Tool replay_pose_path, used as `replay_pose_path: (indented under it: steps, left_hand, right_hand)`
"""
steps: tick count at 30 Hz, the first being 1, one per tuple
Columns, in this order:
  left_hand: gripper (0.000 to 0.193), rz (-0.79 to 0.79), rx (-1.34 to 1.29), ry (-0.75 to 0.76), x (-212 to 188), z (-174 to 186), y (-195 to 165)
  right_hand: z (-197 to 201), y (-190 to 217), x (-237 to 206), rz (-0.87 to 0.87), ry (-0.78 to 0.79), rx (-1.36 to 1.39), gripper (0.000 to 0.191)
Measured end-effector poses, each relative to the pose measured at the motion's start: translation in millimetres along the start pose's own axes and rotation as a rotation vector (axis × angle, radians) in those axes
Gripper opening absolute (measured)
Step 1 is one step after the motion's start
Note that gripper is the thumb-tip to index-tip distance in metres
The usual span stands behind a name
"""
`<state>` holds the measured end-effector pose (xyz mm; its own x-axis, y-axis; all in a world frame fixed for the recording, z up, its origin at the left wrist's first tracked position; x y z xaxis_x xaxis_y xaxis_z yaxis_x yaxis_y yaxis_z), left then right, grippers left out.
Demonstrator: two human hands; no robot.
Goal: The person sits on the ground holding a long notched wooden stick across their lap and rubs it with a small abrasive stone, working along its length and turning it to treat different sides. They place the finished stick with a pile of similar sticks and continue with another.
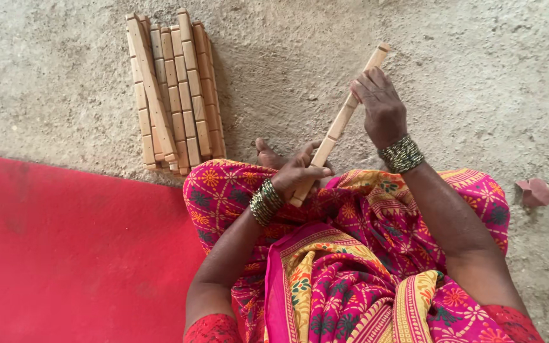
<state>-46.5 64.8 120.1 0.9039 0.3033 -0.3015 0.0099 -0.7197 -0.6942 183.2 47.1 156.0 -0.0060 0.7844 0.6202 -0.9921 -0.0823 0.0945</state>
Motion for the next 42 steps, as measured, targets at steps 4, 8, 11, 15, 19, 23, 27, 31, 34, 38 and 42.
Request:
replay_pose_path:
  steps: [4, 8, 11, 15, 19, 23, 27, 31, 34, 38, 42]
  left_hand:
    - [0.072, -0.096, -0.057, -0.024, 5, -3, 3]
    - [0.078, -0.101, -0.189, -0.036, -11, -12, -2]
    - [0.094, -0.053, -0.270, 0.013, -22, -27, -5]
    - [0.096, -0.101, -0.331, 0.031, -13, -41, -10]
    - [0.089, -0.138, -0.556, -0.010, -10, -37, -11]
    - [0.092, -0.143, -0.423, 0.112, -22, -47, -7]
    - [0.093, -0.084, -0.314, 0.084, -32, -54, -8]
    - [0.089, -0.114, -0.393, 0.077, -28, -46, -12]
    - [0.085, -0.118, -0.348, 0.049, -21, -38, -6]
    - [0.078, -0.110, -0.075, -0.051, -2, -30, 4]
    - [0.075, -0.050, 0.138, -0.187, 23, -14, 6]
  right_hand:
    - [0, 40, -18, 0.065, 0.094, 0.260, 0.014]
    - [3, 59, -20, 0.365, 0.059, 0.084, 0.015]
    - [5, 24, 5, 0.211, 0.030, -0.007, 0.019]
    - [10, 29, 4, 0.026, -0.050, 0.241, 0.015]
    - [15, 71, -18, 0.250, -0.022, 0.275, 0.014]
    - [24, 32, 10, 0.150, -0.073, 0.206, 0.014]
    - [47, 10, 20, 0.000, -0.112, 0.095, 0.019]
    - [51, 52, -9, 0.263, -0.002, 0.167, 0.023]
    - [33, 56, -13, 0.317, 0.042, 0.197, 0.022]
    - [8, 14, 8, 0.049, 0.043, 0.079, 0.018]
    - [-6, 29, 0, 0.034, 0.029, 0.242, 0.008]
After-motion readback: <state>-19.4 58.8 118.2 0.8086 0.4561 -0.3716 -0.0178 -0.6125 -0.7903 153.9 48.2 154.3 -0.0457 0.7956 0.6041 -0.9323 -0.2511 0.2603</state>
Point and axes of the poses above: each hand's wrist, its own x-axis towards the middle knuckle, its own z-axis out of the back of the hand, y = z × x, the point moved 2 cm from there along x, towards the middle knuckle, and after that the axes turned 1 degree about y, right-handed, at the moved point
